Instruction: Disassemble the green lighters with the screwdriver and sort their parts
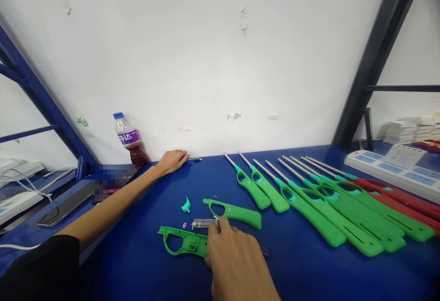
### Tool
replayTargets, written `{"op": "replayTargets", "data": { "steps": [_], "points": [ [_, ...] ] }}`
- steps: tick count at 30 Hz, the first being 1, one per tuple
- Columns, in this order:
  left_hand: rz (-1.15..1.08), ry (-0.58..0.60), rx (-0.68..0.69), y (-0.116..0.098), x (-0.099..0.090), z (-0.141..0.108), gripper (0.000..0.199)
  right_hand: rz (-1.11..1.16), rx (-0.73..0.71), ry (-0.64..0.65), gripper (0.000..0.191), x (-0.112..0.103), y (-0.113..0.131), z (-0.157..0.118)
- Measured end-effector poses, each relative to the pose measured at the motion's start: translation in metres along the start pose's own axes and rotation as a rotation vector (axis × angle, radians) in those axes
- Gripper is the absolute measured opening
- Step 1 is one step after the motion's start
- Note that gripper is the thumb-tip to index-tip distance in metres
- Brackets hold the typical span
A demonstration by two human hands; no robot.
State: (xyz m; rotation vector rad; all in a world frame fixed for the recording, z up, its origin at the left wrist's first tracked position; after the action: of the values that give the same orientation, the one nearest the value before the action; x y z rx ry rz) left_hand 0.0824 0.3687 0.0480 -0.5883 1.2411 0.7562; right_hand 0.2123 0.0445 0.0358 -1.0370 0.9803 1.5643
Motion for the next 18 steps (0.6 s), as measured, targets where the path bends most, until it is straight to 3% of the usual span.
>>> {"op": "replayTargets", "data": {
  "steps": [12, 18],
  "points": [
    [-0.087, -0.006, 0.13, -0.002, -0.006, -0.037, 0.037, -0.024, -0.046, -0.119, 0.009, 0.007, 0.002, -0.001],
    [-0.103, -0.117, 0.177, -0.012, -0.019, -0.057, 0.037, -0.1, -0.093, -0.178, 0.007, -0.002, 0.009, 0.0]
  ]
}}
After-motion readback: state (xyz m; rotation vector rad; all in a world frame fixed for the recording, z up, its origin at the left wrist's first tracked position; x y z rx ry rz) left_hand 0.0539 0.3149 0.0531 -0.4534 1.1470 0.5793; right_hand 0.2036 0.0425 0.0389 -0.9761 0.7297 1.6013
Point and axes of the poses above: each hand's wrist, its own z-axis towards the middle knuckle, its own x-axis out of the palm, y = z × x, the point moved 8 cm from there along z, towards the middle knuckle, and after that the axes turned 5 degrees about -z, right-handed, at the moved point
